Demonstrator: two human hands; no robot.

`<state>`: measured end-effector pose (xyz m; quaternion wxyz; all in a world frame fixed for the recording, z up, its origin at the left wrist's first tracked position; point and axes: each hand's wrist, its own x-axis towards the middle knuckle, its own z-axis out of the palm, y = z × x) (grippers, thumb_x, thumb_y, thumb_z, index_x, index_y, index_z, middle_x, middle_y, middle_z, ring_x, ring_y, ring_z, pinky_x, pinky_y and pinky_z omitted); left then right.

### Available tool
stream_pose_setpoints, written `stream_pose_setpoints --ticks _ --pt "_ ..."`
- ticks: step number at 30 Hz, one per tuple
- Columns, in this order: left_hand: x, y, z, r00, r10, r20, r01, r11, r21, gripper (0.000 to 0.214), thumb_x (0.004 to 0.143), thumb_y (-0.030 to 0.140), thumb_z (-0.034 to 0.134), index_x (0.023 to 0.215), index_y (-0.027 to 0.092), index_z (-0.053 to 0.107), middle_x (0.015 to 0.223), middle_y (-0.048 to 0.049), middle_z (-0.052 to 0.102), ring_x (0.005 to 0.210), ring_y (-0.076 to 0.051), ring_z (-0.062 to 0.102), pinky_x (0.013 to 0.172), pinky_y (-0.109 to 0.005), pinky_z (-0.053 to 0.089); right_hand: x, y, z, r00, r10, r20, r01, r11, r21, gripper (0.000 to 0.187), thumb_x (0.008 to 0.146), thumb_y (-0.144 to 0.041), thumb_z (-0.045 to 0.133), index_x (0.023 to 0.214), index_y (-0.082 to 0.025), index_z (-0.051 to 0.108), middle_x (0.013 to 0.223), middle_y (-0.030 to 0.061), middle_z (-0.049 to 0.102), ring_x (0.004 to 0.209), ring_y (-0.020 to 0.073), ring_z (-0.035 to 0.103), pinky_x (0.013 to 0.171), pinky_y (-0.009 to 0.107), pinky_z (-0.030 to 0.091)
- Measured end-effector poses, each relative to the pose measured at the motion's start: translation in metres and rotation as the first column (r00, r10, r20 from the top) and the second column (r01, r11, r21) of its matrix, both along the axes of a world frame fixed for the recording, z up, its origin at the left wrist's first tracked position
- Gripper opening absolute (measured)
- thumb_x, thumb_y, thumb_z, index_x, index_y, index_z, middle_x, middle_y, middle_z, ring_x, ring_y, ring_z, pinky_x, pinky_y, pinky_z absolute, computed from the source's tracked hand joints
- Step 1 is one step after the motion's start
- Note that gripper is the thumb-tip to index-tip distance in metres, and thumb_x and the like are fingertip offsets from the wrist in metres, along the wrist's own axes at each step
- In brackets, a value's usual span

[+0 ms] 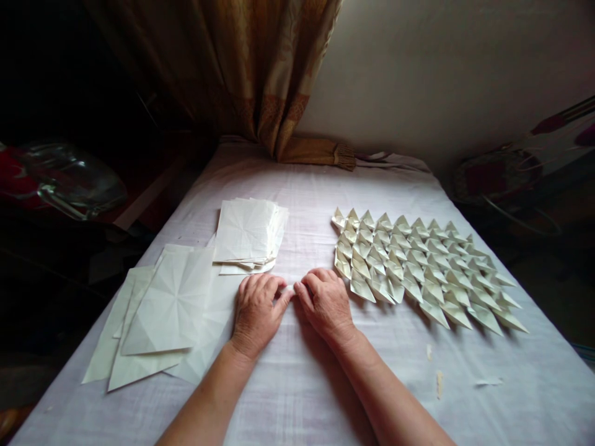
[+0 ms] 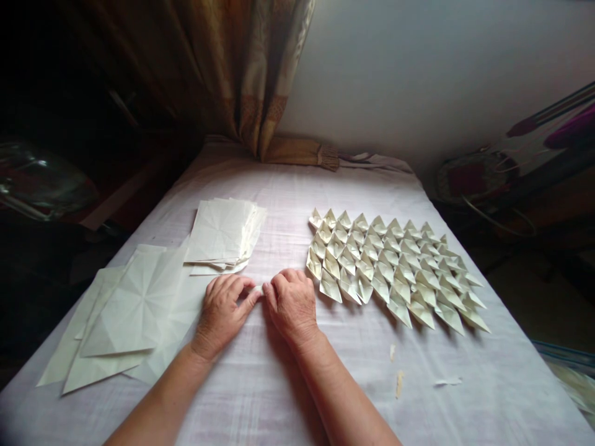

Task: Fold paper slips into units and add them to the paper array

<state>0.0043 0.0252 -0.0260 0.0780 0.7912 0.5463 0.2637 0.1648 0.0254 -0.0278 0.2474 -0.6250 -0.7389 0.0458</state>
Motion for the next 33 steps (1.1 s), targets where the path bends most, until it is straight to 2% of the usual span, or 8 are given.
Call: stream_pose_setpoints --ticks 5,10,14,19,24,29,33 --pt "0.005 0.006 -0.003 0.997 0.082 0.0 -0.082 0.996 -0.02 0.01 0.085 0.029 0.065 0.08 0.023 0.059 0.103 -0.0048 0.067 0.101 -0.026 0.056 0.09 -0.041 0.041 0.0 0.004 0.001 1.0 -0.021 0.02 0.022 0.999 -0.041 0.022 0.091 -0.032 0.058 0.073 -0.02 0.063 0.083 0.0045 0.064 0.082 0.0199 0.054 0.071 0.031 0.031" --pt "0.006 0.012 -0.002 0.993 0.091 -0.072 -0.093 0.995 -0.038 0.016 0.086 0.029 0.062 0.073 0.022 0.059 0.108 -0.0055 0.067 0.105 -0.027 0.055 0.091 -0.043 0.042 0.005 0.007 0.002 0.999 0.019 -0.036 -0.022 0.997 -0.078 0.02 0.091 -0.03 0.059 0.075 -0.02 0.064 0.082 0.0041 0.064 0.082 0.0185 0.056 0.072 0.029 0.033" --pt "0.007 0.011 0.002 0.987 0.085 -0.133 -0.094 0.994 -0.064 0.014 0.088 0.027 0.06 0.075 0.021 0.061 0.111 -0.0054 0.067 0.107 -0.026 0.055 0.094 -0.043 0.041 0.007 0.007 0.0 0.997 0.028 -0.076 -0.033 0.997 -0.071 0.015 0.09 -0.028 0.059 0.079 -0.02 0.066 0.085 0.0037 0.064 0.083 0.018 0.056 0.076 0.029 0.034" --pt "0.008 0.01 0.003 0.977 0.096 -0.19 -0.106 0.994 -0.04 0.012 0.089 0.026 0.058 0.081 0.021 0.064 0.112 -0.0062 0.066 0.108 -0.025 0.055 0.094 -0.043 0.042 0.002 0.006 -0.001 0.999 -0.035 -0.019 0.033 0.996 -0.085 0.017 0.091 -0.032 0.059 0.079 -0.02 0.065 0.086 0.0035 0.064 0.084 0.0185 0.055 0.074 0.029 0.032" --pt "0.009 0.01 0.002 0.969 0.09 -0.23 -0.1 0.994 -0.033 0.01 0.089 0.026 0.058 0.084 0.02 0.065 0.113 -0.0071 0.065 0.108 -0.026 0.054 0.093 -0.043 0.042 0.002 0.006 -0.003 0.999 -0.038 0.013 0.039 0.996 -0.077 0.016 0.091 -0.032 0.059 0.08 -0.021 0.065 0.086 0.0031 0.064 0.084 0.0186 0.054 0.072 0.029 0.03" --pt "0.009 0.009 0.0 0.968 0.086 -0.236 -0.092 0.996 -0.015 0.009 0.089 0.027 0.059 0.087 0.02 0.063 0.113 -0.0082 0.064 0.108 -0.027 0.054 0.095 -0.043 0.041 0.002 0.006 -0.005 0.999 -0.037 0.02 0.038 0.997 -0.065 0.017 0.091 -0.032 0.059 0.081 -0.02 0.064 0.086 0.004 0.064 0.083 0.0193 0.053 0.071 0.03 0.029" --pt "0.009 0.007 -0.002 0.971 0.112 -0.209 -0.118 0.993 -0.017 0.01 0.088 0.029 0.062 0.092 0.02 0.061 0.105 -0.008 0.065 0.103 -0.027 0.055 0.093 -0.043 0.041 0.002 0.005 -0.008 0.999 -0.046 -0.005 0.045 0.998 -0.034 0.011 0.09 -0.03 0.058 0.088 -0.02 0.063 0.088 0.0045 0.063 0.085 0.0206 0.053 0.072 0.03 0.031"
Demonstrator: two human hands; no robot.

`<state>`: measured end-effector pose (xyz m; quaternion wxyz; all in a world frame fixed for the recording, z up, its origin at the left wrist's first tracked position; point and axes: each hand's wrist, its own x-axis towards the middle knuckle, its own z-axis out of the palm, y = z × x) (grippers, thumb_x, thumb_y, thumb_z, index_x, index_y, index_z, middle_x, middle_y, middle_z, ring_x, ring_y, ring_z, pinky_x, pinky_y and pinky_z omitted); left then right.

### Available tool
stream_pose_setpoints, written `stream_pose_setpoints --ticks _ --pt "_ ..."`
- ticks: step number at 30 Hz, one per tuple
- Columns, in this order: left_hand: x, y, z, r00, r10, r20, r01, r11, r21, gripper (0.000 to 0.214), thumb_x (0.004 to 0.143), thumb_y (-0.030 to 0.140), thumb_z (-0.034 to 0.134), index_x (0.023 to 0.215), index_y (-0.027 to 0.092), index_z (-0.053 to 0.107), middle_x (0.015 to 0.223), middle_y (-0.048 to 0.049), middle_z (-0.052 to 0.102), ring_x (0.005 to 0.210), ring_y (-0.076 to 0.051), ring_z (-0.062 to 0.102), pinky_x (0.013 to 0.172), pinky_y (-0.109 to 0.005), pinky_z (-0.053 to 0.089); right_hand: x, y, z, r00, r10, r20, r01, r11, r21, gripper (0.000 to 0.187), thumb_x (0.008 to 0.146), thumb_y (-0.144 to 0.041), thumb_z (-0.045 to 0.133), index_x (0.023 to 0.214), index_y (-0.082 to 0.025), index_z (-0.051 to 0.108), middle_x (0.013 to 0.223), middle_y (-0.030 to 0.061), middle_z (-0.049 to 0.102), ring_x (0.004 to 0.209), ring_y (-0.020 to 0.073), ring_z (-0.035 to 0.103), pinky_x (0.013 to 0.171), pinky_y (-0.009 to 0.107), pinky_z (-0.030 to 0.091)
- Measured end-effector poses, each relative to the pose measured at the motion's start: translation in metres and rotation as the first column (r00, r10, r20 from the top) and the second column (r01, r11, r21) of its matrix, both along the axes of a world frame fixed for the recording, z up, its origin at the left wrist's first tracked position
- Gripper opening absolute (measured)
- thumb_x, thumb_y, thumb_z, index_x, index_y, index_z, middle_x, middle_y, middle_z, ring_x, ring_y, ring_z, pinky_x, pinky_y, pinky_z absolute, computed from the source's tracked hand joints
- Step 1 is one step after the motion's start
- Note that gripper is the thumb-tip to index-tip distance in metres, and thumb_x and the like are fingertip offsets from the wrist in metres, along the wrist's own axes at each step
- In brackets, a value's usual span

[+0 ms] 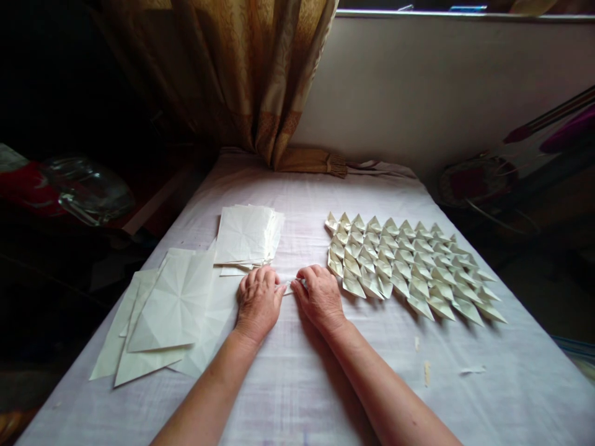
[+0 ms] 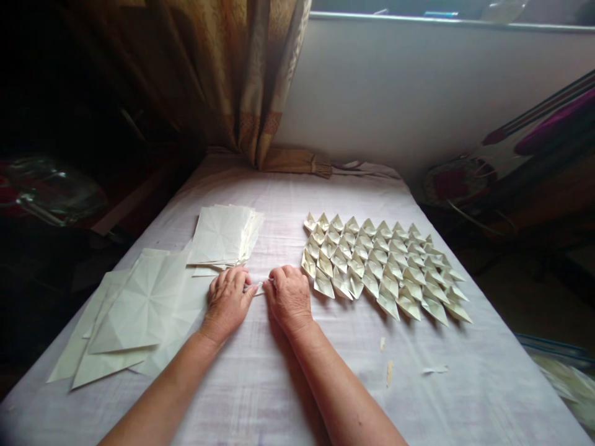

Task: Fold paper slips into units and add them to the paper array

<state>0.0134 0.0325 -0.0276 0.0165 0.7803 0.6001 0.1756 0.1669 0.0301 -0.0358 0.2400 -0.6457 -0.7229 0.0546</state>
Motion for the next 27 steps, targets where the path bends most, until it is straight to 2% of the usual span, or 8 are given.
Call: stream_pose_setpoints --ticks 3,6,10,12,14,17,21,27 --pt "-0.003 -0.001 -0.002 0.997 -0.039 0.059 0.039 0.999 0.0 0.008 0.088 0.027 0.063 0.095 0.024 0.064 0.106 -0.0048 0.065 0.104 -0.025 0.056 0.095 -0.042 0.04 0.004 0.0 -0.004 0.998 0.027 -0.055 -0.026 0.999 0.018 0.006 0.09 -0.022 0.056 0.089 -0.02 0.062 0.088 0.004 0.064 0.086 0.0203 0.054 0.072 0.029 0.033" --pt "-0.009 -0.001 -0.005 0.988 -0.096 0.118 0.095 0.995 0.017 0.008 0.089 0.026 0.062 0.093 0.029 0.068 0.111 -0.002 0.065 0.105 -0.022 0.057 0.097 -0.042 0.04 0.008 0.001 -0.007 0.994 0.062 -0.093 -0.058 0.998 0.037 0.011 0.09 -0.018 0.054 0.084 -0.021 0.062 0.086 0.0038 0.064 0.085 0.0198 0.055 0.074 0.028 0.035" --pt "-0.013 -0.007 -0.007 0.977 -0.155 0.146 0.147 0.987 0.067 0.012 0.091 0.026 0.059 0.094 0.028 0.071 0.112 -0.0023 0.068 0.107 -0.021 0.058 0.097 -0.041 0.041 0.008 -0.004 -0.006 0.995 0.047 -0.087 -0.042 0.997 0.06 0.016 0.092 -0.018 0.05 0.086 -0.02 0.065 0.088 0.0057 0.067 0.086 0.0207 0.057 0.076 0.03 0.04" --pt "-0.014 -0.013 -0.006 0.971 -0.202 0.128 0.19 0.977 0.101 0.017 0.093 0.025 0.056 0.1 0.028 0.07 0.115 -0.002 0.069 0.111 -0.022 0.057 0.101 -0.044 0.039 0.006 -0.012 -0.004 0.994 0.097 -0.052 -0.092 0.992 0.087 0.021 0.093 -0.019 0.047 0.1 -0.019 0.067 0.104 0.008 0.07 0.099 0.0222 0.058 0.086 0.033 0.041" --pt "-0.015 -0.019 -0.005 0.966 -0.245 0.082 0.235 0.965 0.114 0.023 0.094 0.023 0.053 0.111 0.028 0.068 0.119 -0.0019 0.069 0.118 -0.025 0.054 0.106 -0.048 0.034 0.004 -0.022 -0.002 0.978 0.209 0.008 -0.209 0.975 0.082 0.03 0.096 -0.022 0.045 0.121 -0.02 0.062 0.126 0.0082 0.065 0.119 0.0238 0.053 0.1 0.039 0.036" --pt "-0.019 -0.025 -0.003 0.954 -0.301 0.019 0.298 0.95 0.095 0.033 0.094 0.025 0.051 0.125 0.027 0.063 0.127 -0.0017 0.066 0.127 -0.028 0.048 0.109 -0.052 0.028 0.004 -0.035 0.002 0.949 0.307 0.078 -0.304 0.952 -0.045 0.042 0.097 -0.031 0.044 0.138 -0.021 0.05 0.144 0.0063 0.052 0.136 0.0253 0.04 0.114 0.046 0.022" --pt "-0.032 -0.022 -0.003 0.93 -0.365 -0.034 0.367 0.928 0.063 0.036 0.096 0.028 0.048 0.13 0.03 0.059 0.133 0.0013 0.062 0.134 -0.029 0.042 0.111 -0.053 0.023 0.011 -0.04 0.005 0.96 0.256 0.113 -0.231 0.953 -0.195 0.047 0.099 -0.036 0.04 0.142 -0.02 0.046 0.149 0.0051 0.043 0.14 0.0267 0.035 0.116 0.051 0.017" --pt "-0.043 -0.021 0.004 0.921 -0.37 -0.126 0.378 0.925 0.044 0.036 0.096 0.028 0.046 0.13 0.028 0.058 0.133 -0.001 0.062 0.134 -0.028 0.043 0.113 -0.052 0.022 0.014 -0.042 0.006 0.97 0.172 0.17 -0.136 0.969 -0.207 0.048 0.098 -0.039 0.042 0.144 -0.022 0.045 0.15 0.0051 0.041 0.142 0.0269 0.032 0.115 0.051 0.02"
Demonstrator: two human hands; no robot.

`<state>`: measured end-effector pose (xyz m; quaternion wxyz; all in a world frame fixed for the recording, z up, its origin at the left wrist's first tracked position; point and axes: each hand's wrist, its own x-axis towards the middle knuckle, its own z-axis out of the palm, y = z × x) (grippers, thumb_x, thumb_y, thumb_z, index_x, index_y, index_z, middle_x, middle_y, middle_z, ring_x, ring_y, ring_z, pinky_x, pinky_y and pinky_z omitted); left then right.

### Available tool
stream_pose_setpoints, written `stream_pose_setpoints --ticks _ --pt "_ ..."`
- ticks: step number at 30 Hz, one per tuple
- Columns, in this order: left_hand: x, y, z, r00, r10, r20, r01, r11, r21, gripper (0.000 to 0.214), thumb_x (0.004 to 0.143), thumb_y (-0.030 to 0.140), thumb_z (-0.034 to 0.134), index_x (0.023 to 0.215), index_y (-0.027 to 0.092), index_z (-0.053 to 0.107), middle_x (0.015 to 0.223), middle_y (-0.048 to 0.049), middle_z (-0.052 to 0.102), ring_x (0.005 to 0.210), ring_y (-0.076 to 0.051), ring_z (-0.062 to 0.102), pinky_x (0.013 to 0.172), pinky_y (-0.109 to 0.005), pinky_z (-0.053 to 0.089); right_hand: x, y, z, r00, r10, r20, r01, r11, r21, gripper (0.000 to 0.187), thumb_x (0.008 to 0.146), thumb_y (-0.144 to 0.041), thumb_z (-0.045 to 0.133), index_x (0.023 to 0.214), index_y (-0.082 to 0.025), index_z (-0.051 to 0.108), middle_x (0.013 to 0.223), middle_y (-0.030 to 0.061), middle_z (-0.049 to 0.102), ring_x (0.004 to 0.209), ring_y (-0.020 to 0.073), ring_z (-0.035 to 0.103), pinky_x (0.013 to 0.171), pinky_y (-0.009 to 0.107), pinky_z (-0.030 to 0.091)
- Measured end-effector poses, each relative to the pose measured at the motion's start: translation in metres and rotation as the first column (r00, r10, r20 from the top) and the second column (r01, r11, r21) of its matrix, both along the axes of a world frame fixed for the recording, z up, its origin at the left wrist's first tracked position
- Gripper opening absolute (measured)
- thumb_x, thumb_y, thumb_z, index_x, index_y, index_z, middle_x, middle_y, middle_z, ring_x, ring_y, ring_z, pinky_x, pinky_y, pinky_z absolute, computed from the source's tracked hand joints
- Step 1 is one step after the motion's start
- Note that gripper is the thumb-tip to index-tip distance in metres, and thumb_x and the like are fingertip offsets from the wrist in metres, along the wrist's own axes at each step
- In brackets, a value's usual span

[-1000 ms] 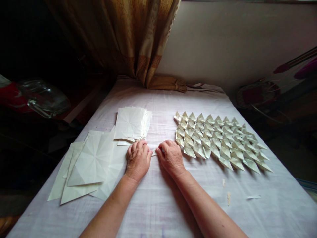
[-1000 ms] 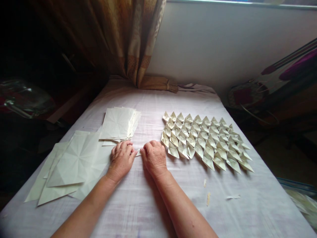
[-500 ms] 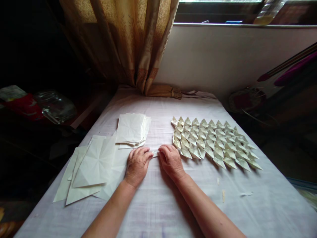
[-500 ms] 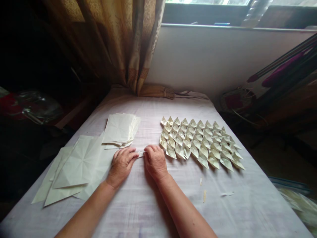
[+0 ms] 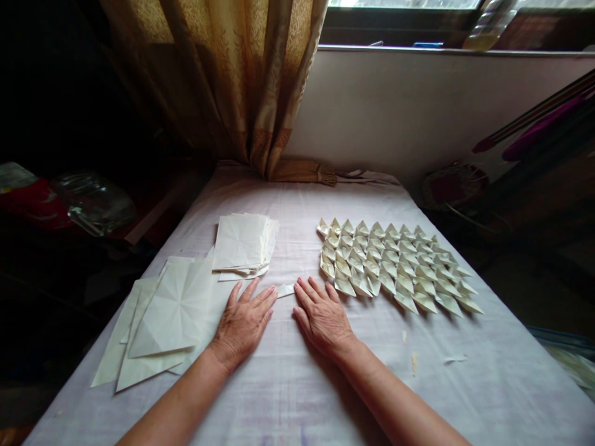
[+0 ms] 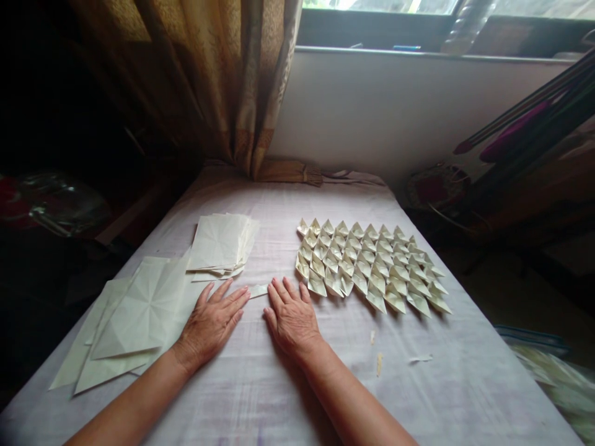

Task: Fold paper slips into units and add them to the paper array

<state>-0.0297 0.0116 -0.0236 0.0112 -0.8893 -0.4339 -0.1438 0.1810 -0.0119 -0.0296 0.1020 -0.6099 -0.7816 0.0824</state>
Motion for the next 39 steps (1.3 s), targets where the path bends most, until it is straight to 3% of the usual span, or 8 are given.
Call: stream_pose_setpoints --ticks 5,10,20,23,26,30,39 --pt "0.026 -0.001 0.012 0.999 0.026 -0.047 -0.023 0.998 0.064 0.029 0.093 0.032 0.053 0.118 0.021 0.063 0.128 -0.0075 0.063 0.125 -0.027 0.05 0.112 -0.047 0.026 -0.002 -0.001 0.001 1.0 0.002 0.014 -0.002 1.0 0.014 0.048 0.098 -0.04 0.042 0.143 -0.022 0.046 0.15 0.0059 0.043 0.142 0.0267 0.033 0.115 0.049 0.022" --pt "0.044 0.0 0.01 0.991 0.122 -0.058 -0.122 0.993 -0.004 0.036 0.091 0.035 0.058 0.123 0.02 0.06 0.118 -0.0085 0.064 0.113 -0.027 0.053 0.103 -0.046 0.035 -0.001 -0.001 -0.002 1.0 0.003 -0.003 -0.003 0.999 0.037 0.048 0.1 -0.042 0.039 0.143 -0.023 0.046 0.15 0.0059 0.043 0.142 0.0261 0.032 0.114 0.048 0.021" --pt "0.032 -0.006 0.006 0.984 0.157 -0.084 -0.155 0.987 0.031 0.035 0.09 0.028 0.058 0.124 0.019 0.06 0.117 -0.0096 0.063 0.113 -0.027 0.052 0.102 -0.045 0.035 -0.003 -0.003 -0.001 1.0 -0.014 -0.026 0.016 0.999 0.048 0.048 0.098 -0.039 0.042 0.143 -0.022 0.046 0.15 0.006 0.043 0.141 0.0272 0.033 0.115 0.05 0.02" --pt "0.033 -0.004 0.006 0.984 0.139 -0.108 -0.133 0.989 0.057 0.034 0.09 0.027 0.057 0.123 0.018 0.061 0.116 -0.0105 0.063 0.113 -0.028 0.052 0.103 -0.046 0.036 -0.006 -0.002 0.0 0.998 0.054 -0.023 -0.051 0.993 0.107 0.048 0.098 -0.04 0.044 0.143 -0.023 0.046 0.152 0.0067 0.039 0.143 0.0268 0.029 0.116 0.05 0.016" --pt "0.032 -0.002 0.008 0.984 0.117 -0.135 -0.106 0.991 0.087 0.033 0.091 0.026 0.055 0.122 0.018 0.061 0.119 -0.0114 0.062 0.115 -0.029 0.051 0.104 -0.046 0.035 -0.01 0.001 0.0 0.991 0.132 -0.038 -0.128 0.988 0.086 0.046 0.099 -0.039 0.041 0.142 -0.024 0.046 0.151 0.0049 0.042 0.141 0.0244 0.033 0.117 0.048 0.015" --pt "0.03 0.001 0.01 0.982 0.089 -0.169 -0.073 0.992 0.1 0.031 0.091 0.027 0.054 0.12 0.019 0.062 0.12 -0.0114 0.062 0.116 -0.029 0.051 0.104 -0.046 0.034 -0.012 -0.001 0.0 0.998 0.06 -0.029 -0.058 0.996 0.06 0.042 0.1 -0.036 0.04 0.139 -0.024 0.05 0.146 0.0053 0.048 0.137 0.0248 0.04 0.116 0.051 0.016" --pt "0.015 -0.012 0.008 0.977 0.025 -0.212 -0.011 0.998 0.066 0.036 0.092 0.032 0.054 0.127 0.023 0.058 0.129 -0.0078 0.062 0.121 -0.029 0.051 0.103 -0.048 0.032 -0.016 -0.011 0.002 0.999 -0.047 0.004 0.046 0.996 0.073 0.043 0.099 -0.036 0.04 0.138 -0.023 0.05 0.147 0.0071 0.047 0.137 0.0276 0.039 0.113 0.056 0.017"
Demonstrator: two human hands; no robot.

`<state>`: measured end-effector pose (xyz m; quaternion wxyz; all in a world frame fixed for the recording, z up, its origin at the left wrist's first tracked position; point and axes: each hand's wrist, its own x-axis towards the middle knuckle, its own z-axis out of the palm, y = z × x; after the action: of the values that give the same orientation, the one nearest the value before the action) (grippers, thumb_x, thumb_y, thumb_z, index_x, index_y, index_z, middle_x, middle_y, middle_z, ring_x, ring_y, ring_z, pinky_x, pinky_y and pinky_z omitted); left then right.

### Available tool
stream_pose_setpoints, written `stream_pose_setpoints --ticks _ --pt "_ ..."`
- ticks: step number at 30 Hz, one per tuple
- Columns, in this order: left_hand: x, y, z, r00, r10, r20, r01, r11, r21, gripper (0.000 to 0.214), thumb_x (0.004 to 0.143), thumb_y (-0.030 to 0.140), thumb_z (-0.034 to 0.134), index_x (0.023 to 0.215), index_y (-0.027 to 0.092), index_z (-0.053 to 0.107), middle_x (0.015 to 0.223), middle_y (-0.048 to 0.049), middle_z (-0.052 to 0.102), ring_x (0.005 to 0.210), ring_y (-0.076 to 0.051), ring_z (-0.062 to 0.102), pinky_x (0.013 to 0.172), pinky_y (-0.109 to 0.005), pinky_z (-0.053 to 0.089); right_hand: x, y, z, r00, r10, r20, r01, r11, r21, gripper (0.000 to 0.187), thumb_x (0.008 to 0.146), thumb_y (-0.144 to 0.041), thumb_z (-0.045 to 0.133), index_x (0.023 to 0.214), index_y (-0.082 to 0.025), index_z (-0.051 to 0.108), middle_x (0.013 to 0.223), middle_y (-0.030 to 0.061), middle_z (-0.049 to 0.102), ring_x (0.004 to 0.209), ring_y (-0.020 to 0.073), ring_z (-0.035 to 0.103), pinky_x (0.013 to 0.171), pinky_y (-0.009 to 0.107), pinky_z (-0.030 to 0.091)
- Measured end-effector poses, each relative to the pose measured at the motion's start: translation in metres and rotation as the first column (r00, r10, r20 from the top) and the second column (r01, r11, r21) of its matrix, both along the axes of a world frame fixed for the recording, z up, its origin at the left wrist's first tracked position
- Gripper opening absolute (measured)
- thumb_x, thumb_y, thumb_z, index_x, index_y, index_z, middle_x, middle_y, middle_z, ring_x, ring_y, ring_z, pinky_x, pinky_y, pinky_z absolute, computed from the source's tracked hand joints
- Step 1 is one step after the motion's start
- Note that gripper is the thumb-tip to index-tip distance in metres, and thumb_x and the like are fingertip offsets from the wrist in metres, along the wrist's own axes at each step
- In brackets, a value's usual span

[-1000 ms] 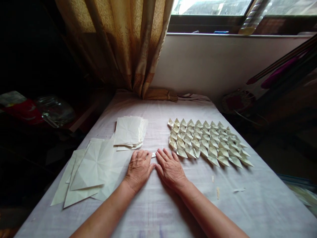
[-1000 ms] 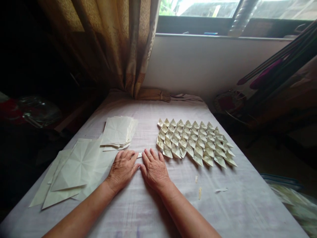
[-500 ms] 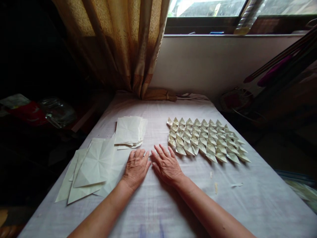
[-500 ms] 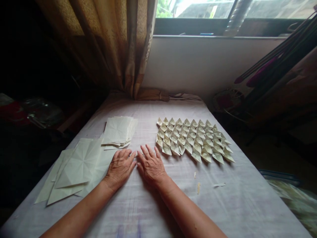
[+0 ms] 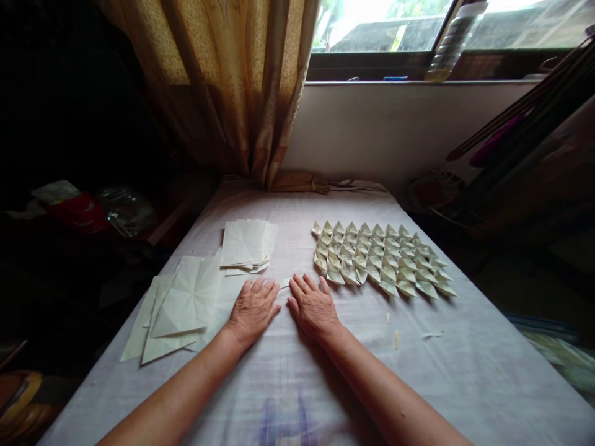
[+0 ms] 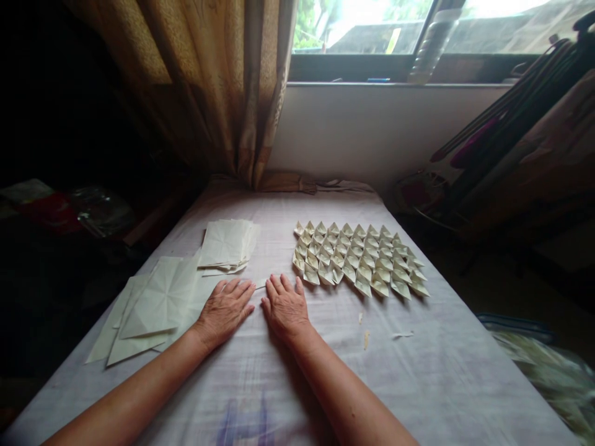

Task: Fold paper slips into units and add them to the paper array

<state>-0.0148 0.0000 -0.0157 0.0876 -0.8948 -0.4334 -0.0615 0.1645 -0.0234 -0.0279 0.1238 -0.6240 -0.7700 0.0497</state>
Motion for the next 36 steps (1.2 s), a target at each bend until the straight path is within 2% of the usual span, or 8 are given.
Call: stream_pose_setpoints --ticks 5,10,13,15,23,27,32,36 --pt "-0.005 0.001 0.009 0.999 -0.053 -0.004 0.053 0.999 -0.01 0.032 0.089 0.033 0.06 0.12 0.025 0.061 0.125 -0.0058 0.064 0.123 -0.031 0.05 0.103 -0.048 0.031 -0.002 0.0 0.001 1.0 -0.004 0.022 0.004 1.0 0.008 0.043 0.099 -0.037 0.04 0.138 -0.023 0.049 0.146 0.0086 0.048 0.136 0.0289 0.039 0.111 0.056 0.02" --pt "0.028 0.002 0.007 1.0 -0.023 -0.015 0.023 1.0 0.002 0.022 0.09 0.027 0.054 0.102 0.012 0.066 0.097 -0.0143 0.067 0.098 -0.029 0.059 0.094 -0.045 0.038 0.0 0.0 -0.001 1.0 -0.014 0.024 0.014 1.0 -0.005 0.043 0.099 -0.037 0.039 0.139 -0.025 0.049 0.148 0.0076 0.047 0.137 0.0271 0.038 0.11 0.053 0.023" --pt "0.045 -0.004 0.001 1.0 0.026 -0.011 -0.025 1.0 0.018 0.026 0.089 0.012 0.046 0.108 0.008 0.064 0.097 -0.0172 0.067 0.09 -0.028 0.061 0.084 -0.042 0.04 0.003 0.0 0.0 1.0 -0.006 0.017 0.006 1.0 -0.007 0.042 0.099 -0.034 0.037 0.138 -0.028 0.049 0.148 0.0045 0.047 0.136 0.0255 0.039 0.109 0.051 0.025" --pt "0.049 -0.008 0.001 0.999 0.054 -0.006 -0.054 0.998 0.022 0.029 0.089 0.012 0.046 0.111 0.008 0.064 0.1 -0.0178 0.067 0.091 -0.028 0.061 0.083 -0.042 0.04 0.004 0.0 0.001 1.0 0.008 0.018 -0.008 1.0 0.002 0.041 0.099 -0.035 0.038 0.138 -0.03 0.049 0.147 0.003 0.048 0.135 0.0254 0.04 0.108 0.05 0.026" --pt "0.037 -0.009 0.016 0.998 0.07 -0.002 -0.07 0.997 -0.04 0.026 0.088 0.025 0.055 0.109 0.015 0.066 0.106 -0.0133 0.069 0.095 -0.027 0.062 0.085 -0.039 0.041 0.005 -0.003 0.003 0.999 0.034 -0.004 -0.033 0.998 0.048 0.04 0.098 -0.036 0.041 0.135 -0.027 0.052 0.145 0.0054 0.049 0.132 0.0267 0.041 0.106 0.049 0.027" --pt "0.021 0.002 0.018 0.993 0.101 0.058 -0.097 0.993 -0.067 0.016 0.09 0.028 0.056 0.095 0.02 0.068 0.095 -0.0079 0.071 0.088 -0.023 0.065 0.08 -0.035 0.044 0.006 -0.005 0.002 0.999 0.03 -0.026 -0.029 0.997 0.07 0.04 0.098 -0.037 0.039 0.134 -0.026 0.052 0.144 0.0061 0.05 0.132 0.0263 0.04 0.107 0.048 0.027" --pt "0.006 0.018 0.007 0.96 0.19 0.206 -0.181 0.981 -0.061 0.019 0.087 0.028 0.062 0.104 0.021 0.065 0.1 -0.0067 0.071 0.094 -0.024 0.063 0.082 -0.035 0.047 0.008 -0.004 -0.002 0.995 0.028 -0.1 -0.015 0.992 0.128 0.039 0.097 -0.034 0.044 0.133 -0.024 0.054 0.142 0.0078 0.052 0.131 0.0275 0.044 0.109 0.047 0.027" --pt "0.007 0.021 -0.008 0.929 0.2 0.311 -0.192 0.98 -0.058 0.015 0.085 0.025 0.065 0.1 0.022 0.065 0.097 -0.004 0.071 0.092 -0.022 0.063 0.083 -0.035 0.048 0.01 -0.002 -0.01 0.981 0.027 -0.19 0.004 0.986 0.164 0.039 0.094 -0.028 0.048 0.131 -0.02 0.056 0.139 0.0101 0.055 0.126 0.0275 0.048 0.108 0.045 0.03"
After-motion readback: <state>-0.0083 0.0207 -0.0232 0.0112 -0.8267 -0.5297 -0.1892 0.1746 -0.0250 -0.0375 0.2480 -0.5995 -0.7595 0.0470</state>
